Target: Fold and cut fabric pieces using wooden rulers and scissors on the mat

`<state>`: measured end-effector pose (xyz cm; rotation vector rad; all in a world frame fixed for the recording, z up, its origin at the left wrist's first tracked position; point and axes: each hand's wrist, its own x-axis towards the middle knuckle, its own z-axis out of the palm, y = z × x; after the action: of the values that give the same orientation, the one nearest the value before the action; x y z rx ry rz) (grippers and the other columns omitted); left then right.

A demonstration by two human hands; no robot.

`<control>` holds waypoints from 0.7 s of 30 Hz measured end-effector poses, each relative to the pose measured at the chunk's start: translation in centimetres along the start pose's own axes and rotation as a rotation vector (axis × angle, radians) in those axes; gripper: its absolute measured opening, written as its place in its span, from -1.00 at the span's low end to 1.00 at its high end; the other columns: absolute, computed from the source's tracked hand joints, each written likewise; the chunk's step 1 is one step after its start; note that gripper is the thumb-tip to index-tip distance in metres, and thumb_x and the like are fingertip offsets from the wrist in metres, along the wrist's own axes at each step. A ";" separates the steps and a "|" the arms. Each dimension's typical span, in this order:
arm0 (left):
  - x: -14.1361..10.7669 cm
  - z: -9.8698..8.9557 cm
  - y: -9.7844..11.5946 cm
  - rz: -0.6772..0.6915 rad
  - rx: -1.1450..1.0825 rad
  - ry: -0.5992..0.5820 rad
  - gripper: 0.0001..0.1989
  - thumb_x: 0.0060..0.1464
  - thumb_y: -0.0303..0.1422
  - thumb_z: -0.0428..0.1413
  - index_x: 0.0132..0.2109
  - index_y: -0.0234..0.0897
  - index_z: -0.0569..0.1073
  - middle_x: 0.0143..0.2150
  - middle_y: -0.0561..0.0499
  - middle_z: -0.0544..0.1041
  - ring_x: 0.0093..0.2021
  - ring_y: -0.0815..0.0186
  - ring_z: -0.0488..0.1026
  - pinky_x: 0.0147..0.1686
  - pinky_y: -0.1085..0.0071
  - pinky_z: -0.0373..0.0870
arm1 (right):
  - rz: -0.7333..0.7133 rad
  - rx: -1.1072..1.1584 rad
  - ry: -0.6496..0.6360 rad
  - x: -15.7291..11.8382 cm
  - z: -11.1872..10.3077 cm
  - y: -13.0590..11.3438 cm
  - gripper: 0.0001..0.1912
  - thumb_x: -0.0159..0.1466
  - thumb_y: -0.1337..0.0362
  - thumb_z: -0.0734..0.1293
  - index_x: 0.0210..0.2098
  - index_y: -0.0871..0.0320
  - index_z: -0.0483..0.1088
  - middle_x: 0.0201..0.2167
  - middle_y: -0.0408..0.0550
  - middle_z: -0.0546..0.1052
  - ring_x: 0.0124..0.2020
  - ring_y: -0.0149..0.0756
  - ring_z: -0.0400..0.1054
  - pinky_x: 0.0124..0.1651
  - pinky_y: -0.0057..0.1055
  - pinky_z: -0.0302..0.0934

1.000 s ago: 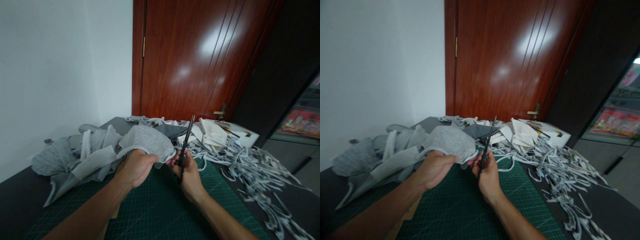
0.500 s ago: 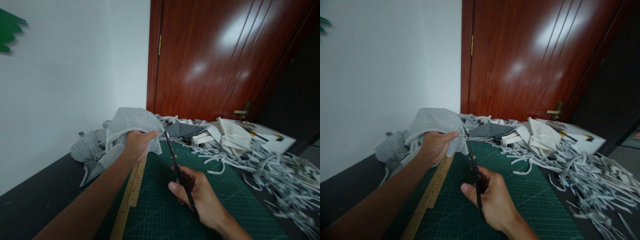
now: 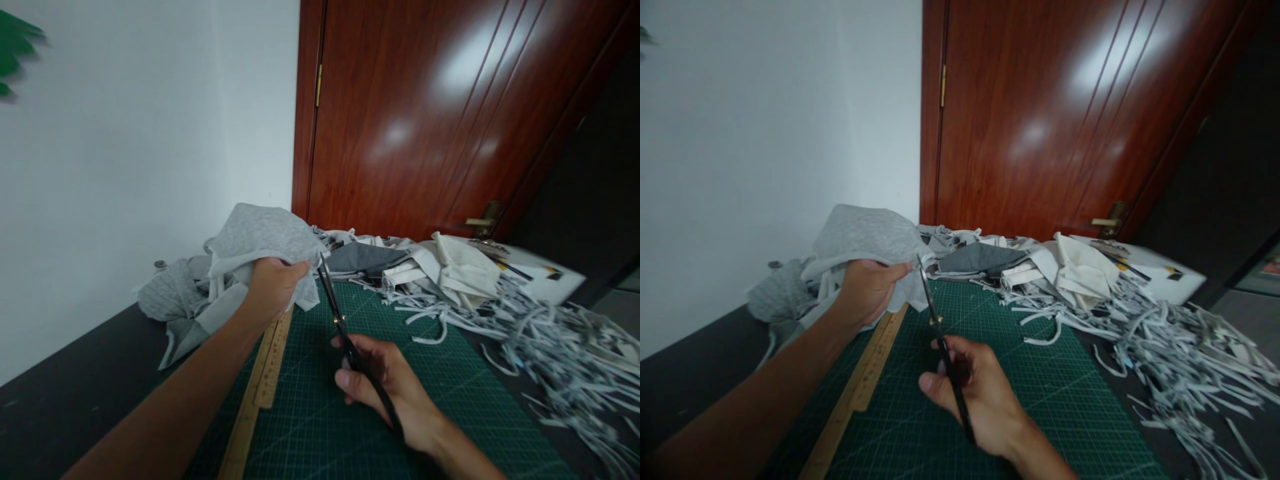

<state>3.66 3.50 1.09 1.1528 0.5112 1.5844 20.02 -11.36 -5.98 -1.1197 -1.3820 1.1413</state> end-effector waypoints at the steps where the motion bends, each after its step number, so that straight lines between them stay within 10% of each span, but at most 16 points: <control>1: -0.1 0.0 -0.1 0.011 0.009 -0.004 -0.66 -0.35 -0.55 0.41 -0.32 -0.19 0.59 -0.29 0.07 0.67 -0.06 0.09 0.61 0.08 0.23 0.49 | -0.008 0.014 0.008 0.0 0.0 0.0 -0.54 0.20 -0.03 0.58 -0.04 0.10 0.59 -0.38 -0.18 0.39 -0.41 -0.30 0.27 -0.34 -0.36 0.28; 21: -1.3 1.0 -0.2 -0.003 -0.028 -0.122 -0.57 -0.27 -0.42 0.43 -0.15 -0.22 0.61 -0.29 0.01 0.66 -0.11 0.04 0.64 0.09 0.08 0.51 | -0.030 0.095 0.069 0.2 0.9 0.7 -0.53 0.18 0.02 0.59 -0.04 0.16 0.56 -0.39 -0.18 0.43 -0.43 -0.33 0.32 -0.41 -0.39 0.34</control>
<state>4.57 2.13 0.79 1.2187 0.4097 1.5034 19.19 -11.16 -6.72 -1.0576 -1.2750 1.1250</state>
